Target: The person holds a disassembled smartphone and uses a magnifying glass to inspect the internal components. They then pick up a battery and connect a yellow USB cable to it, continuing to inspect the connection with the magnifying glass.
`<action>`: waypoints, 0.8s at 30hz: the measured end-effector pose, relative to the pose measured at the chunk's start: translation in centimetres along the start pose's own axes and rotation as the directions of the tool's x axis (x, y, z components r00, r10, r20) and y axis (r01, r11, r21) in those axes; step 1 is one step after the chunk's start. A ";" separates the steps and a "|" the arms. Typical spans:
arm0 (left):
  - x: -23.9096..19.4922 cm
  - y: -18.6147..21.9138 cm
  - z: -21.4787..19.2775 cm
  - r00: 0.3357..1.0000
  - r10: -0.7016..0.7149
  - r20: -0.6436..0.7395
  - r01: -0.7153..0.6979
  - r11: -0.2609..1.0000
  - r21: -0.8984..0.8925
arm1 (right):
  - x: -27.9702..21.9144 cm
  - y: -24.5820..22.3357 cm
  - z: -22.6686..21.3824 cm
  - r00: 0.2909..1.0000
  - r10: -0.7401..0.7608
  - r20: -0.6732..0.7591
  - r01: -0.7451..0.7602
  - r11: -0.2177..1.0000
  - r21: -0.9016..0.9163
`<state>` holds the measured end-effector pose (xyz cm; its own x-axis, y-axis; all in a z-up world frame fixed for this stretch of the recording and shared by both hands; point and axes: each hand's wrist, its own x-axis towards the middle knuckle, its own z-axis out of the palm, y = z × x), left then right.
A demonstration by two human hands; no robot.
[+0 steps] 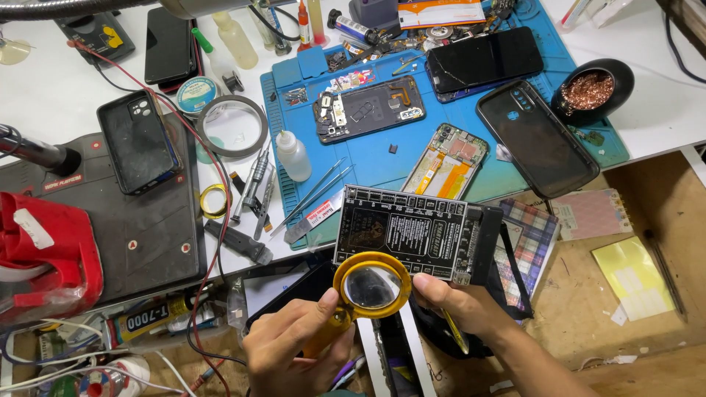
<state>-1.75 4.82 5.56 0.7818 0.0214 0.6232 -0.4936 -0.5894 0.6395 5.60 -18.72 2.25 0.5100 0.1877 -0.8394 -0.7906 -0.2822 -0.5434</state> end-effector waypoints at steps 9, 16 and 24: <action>0.2 0.2 -0.1 1.000 -0.013 -0.028 0.012 1.000 -0.025 | -0.4 -0.3 0.1 1.000 0.009 -0.030 -0.009 1.000 -0.011; 0.3 0.1 -0.5 0.999 -0.026 -0.019 0.025 1.000 -0.010 | 0.7 0.8 -0.2 0.996 -0.001 -0.084 -0.002 0.999 -0.034; 0.2 0.1 -0.6 0.999 -0.026 -0.023 0.026 1.000 -0.012 | 0.2 0.3 0.0 0.998 0.013 -0.060 -0.012 1.000 0.028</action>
<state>-1.85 5.24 5.97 0.7855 0.0556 0.6163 -0.4774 -0.5792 0.6608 5.53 -18.78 1.90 0.5187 0.1272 -0.8454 -0.8056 -0.2584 -0.5331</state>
